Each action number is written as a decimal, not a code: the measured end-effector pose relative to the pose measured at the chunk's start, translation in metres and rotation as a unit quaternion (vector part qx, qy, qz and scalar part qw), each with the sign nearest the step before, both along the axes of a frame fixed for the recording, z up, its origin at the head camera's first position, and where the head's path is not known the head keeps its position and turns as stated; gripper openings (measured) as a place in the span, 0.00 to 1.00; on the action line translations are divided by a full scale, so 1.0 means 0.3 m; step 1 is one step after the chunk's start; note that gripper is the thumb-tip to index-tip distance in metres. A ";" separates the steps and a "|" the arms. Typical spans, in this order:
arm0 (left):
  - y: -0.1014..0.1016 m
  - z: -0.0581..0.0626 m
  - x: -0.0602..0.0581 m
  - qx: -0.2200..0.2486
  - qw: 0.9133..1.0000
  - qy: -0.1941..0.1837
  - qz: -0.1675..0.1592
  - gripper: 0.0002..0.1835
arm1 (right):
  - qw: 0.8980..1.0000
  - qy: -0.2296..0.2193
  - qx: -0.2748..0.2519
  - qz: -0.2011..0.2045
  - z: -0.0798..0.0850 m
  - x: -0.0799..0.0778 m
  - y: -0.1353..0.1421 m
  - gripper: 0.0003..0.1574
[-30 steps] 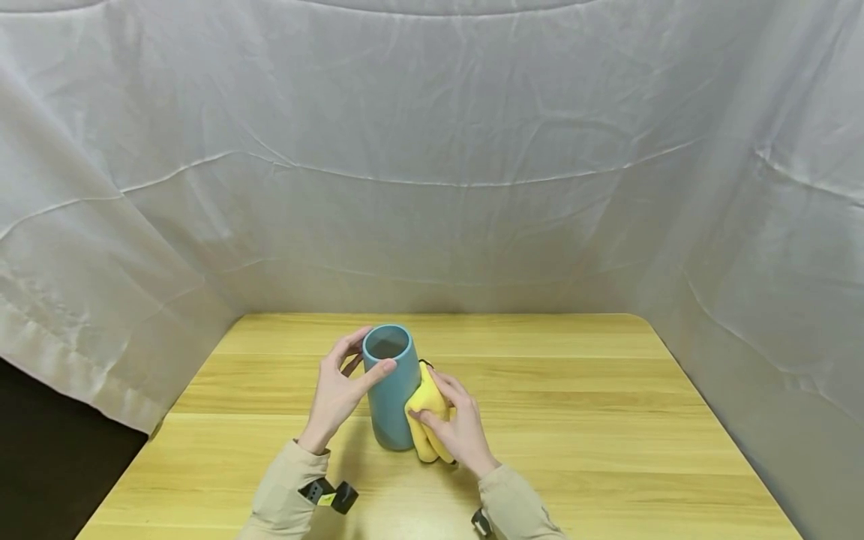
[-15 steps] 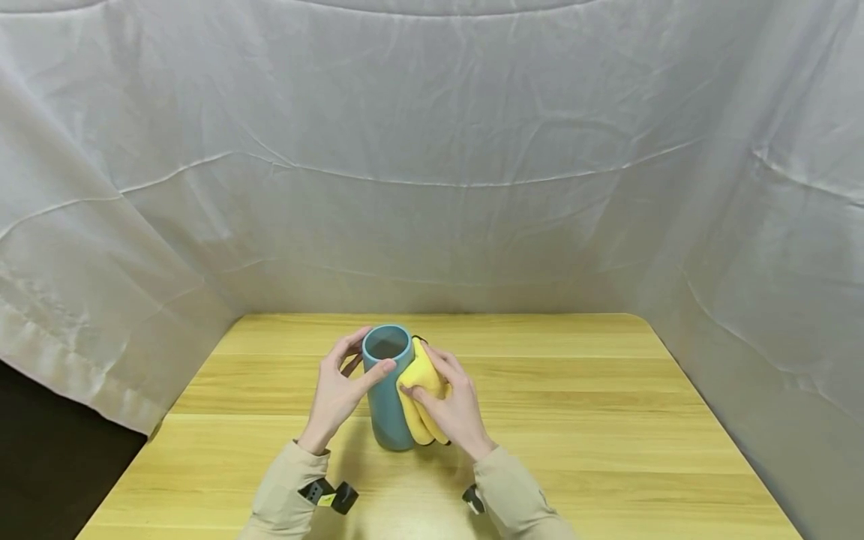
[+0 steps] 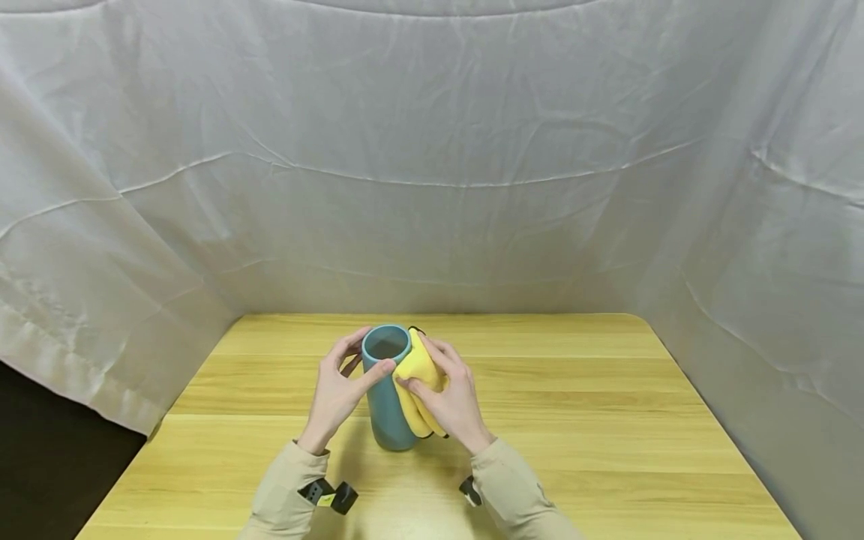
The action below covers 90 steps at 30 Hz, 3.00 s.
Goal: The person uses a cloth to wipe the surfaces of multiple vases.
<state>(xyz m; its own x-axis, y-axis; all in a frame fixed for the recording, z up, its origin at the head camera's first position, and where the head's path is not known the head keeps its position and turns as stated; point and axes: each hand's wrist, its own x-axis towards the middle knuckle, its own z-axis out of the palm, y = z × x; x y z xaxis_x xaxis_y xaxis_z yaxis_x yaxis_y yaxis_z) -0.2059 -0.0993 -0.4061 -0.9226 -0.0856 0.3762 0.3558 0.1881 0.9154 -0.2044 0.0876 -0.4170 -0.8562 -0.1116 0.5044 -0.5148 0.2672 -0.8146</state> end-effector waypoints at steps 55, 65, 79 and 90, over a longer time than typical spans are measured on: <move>0.001 0.004 0.005 0.001 1.000 0.002 0.000 0.34 | 1.000 0.007 0.015 -0.005 0.006 0.004 0.000 0.42; 0.000 0.002 0.004 -0.001 1.000 0.001 -0.001 0.34 | 1.000 0.016 0.011 -0.007 -0.024 0.006 0.003 0.42; 0.001 0.001 0.001 0.004 1.000 0.004 0.000 0.33 | 0.999 -0.010 0.032 -0.011 -0.187 0.022 0.035 0.41; 0.001 0.003 0.001 0.004 1.000 0.003 -0.001 0.33 | 0.999 -0.016 0.030 -0.008 -0.215 0.022 0.039 0.42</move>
